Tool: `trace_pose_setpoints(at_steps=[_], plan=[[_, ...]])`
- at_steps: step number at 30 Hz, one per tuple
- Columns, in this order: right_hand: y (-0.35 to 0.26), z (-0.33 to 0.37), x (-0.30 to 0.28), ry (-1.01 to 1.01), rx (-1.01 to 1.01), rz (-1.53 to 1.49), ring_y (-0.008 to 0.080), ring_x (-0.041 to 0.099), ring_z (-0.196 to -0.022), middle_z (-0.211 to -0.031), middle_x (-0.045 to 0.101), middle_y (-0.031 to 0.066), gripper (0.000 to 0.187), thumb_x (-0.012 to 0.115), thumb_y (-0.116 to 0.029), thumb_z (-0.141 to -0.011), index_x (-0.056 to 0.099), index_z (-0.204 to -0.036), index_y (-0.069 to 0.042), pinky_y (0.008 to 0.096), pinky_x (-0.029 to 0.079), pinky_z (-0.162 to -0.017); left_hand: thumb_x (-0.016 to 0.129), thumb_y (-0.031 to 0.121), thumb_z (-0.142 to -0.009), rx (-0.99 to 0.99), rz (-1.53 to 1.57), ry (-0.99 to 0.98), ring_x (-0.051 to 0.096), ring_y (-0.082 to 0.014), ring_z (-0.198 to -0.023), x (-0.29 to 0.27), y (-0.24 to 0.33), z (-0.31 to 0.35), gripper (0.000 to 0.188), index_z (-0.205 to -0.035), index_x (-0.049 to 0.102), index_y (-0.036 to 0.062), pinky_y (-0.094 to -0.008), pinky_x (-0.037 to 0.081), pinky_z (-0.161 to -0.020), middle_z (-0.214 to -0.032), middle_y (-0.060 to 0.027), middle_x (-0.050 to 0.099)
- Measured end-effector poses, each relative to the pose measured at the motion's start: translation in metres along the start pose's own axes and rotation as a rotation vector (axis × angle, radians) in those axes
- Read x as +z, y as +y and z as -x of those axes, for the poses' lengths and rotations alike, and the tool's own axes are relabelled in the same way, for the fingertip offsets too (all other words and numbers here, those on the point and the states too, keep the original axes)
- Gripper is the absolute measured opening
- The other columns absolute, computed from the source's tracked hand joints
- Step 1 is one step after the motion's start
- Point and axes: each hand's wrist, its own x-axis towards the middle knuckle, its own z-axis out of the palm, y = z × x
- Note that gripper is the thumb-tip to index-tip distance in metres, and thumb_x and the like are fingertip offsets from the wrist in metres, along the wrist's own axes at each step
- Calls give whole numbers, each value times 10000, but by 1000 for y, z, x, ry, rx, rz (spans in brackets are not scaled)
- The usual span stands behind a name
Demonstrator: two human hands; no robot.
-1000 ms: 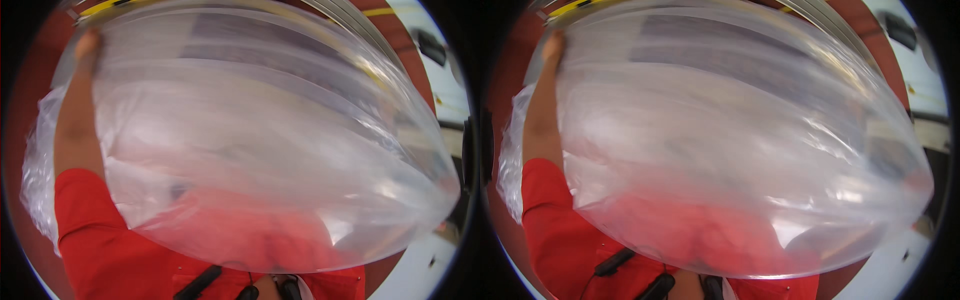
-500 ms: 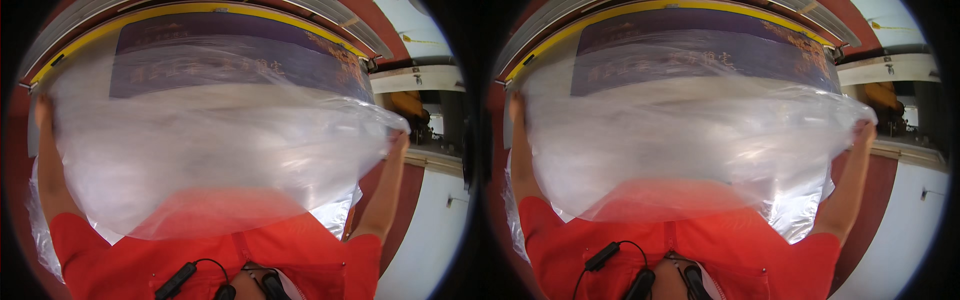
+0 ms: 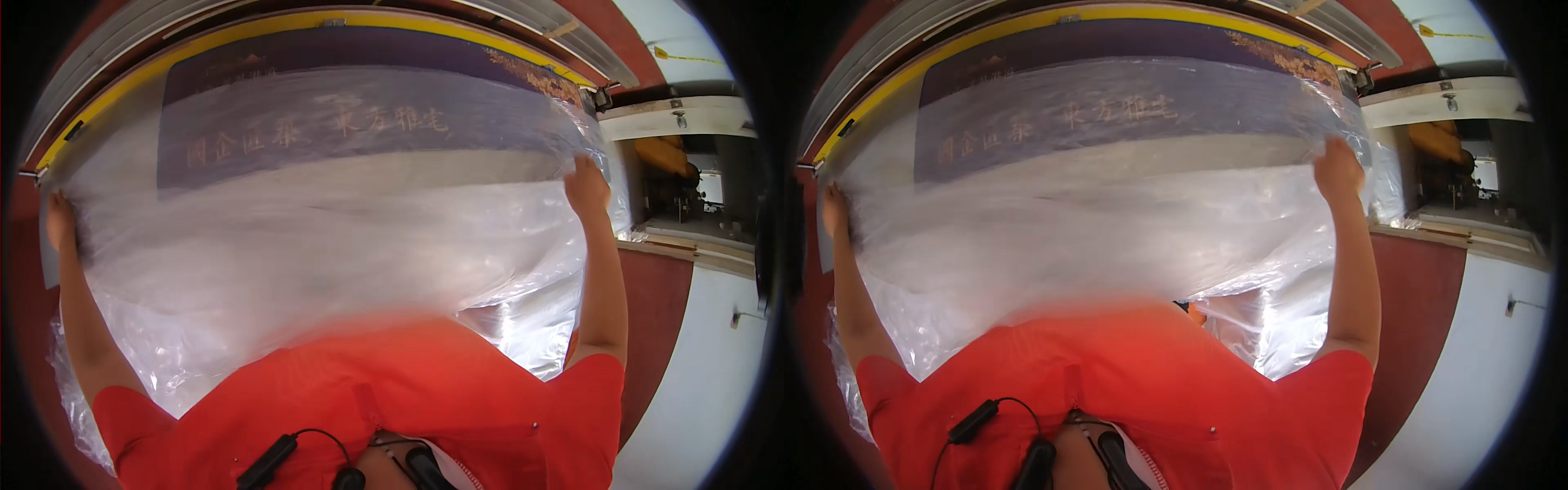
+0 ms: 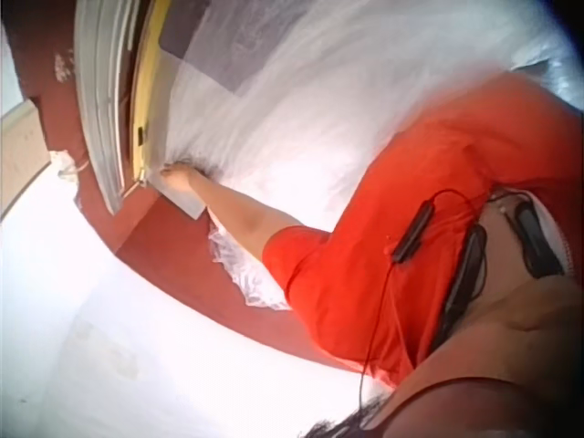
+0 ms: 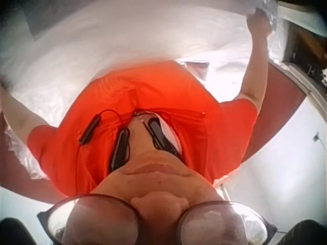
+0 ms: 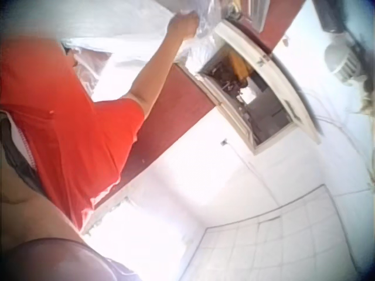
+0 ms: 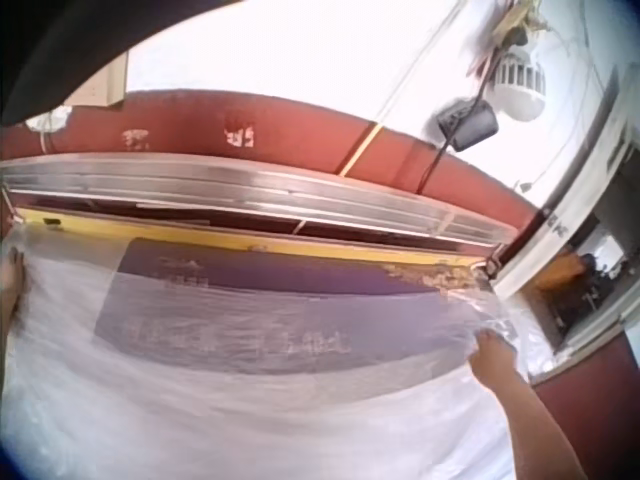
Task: The person wraps a large rectangular object with a clear plastic sheet. They repeatedly smooth the plastic over the surface, fold the edges, and tuck the material underneath the object to secure it. The process involves lifting the object slightly to adjust the plastic and ensure a tight fit.
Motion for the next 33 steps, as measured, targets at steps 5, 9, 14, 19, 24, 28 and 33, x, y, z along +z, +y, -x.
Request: trace_pose_setpoints(at_steps=[5,9,14,19,24,28,33], plan=[[-61,-61,23,399,-287,-320,286,255,-1199,-1275,317,135,526,450,-379,-808,353,-1220,-67,394,207,-970,316,383,-846,29,34,7,463,-412,-877,1,-18,-8,372,-924,476,57,-456,381,-706,-945,-213,515],[-83,-62,14,482,-293,-294,266,198,-1230,-1313,263,108,545,396,-424,-823,336,-1230,-65,426,167,-976,341,390,-845,85,101,79,489,-402,-829,7,-28,-1,368,-908,475,53,-453,393,-681,-892,-216,519],[-119,-31,17,577,-364,-280,248,349,-1151,-1207,420,91,405,475,-323,-802,476,-1114,-64,431,228,-940,418,330,-840,-46,711,-45,499,-232,-897,4,-78,1,340,-1012,489,45,-324,385,-773,-959,-105,537],[-107,-84,3,619,-221,-490,248,508,-871,-909,565,93,236,572,-262,-748,597,-886,-73,338,386,-766,398,202,-863,210,841,-180,429,-167,-1006,-80,-160,24,326,-1126,435,12,-283,325,-870,-1074,-71,479],[-116,-81,7,734,-266,-405,241,498,-783,-789,558,65,144,573,-227,-749,584,-794,-90,331,400,-688,411,156,-854,143,646,-109,448,-176,-984,-108,-134,57,335,-1146,411,-7,-271,331,-869,-1061,-73,487],[-119,-75,-16,475,-261,-995,228,488,-592,-656,527,76,112,518,-185,-791,505,-775,-74,303,390,-543,415,183,-851,142,541,-63,472,-194,-957,-81,-164,8,347,-1130,421,-23,-278,347,-848,-1043,-91,506],[-98,-84,3,665,-195,-817,316,535,-608,-671,543,168,160,453,-157,-810,459,-769,-2,341,423,-555,412,284,-840,-85,696,134,505,-148,-780,-11,-65,-42,353,-978,536,-16,-278,396,-713,-897,-73,563]])
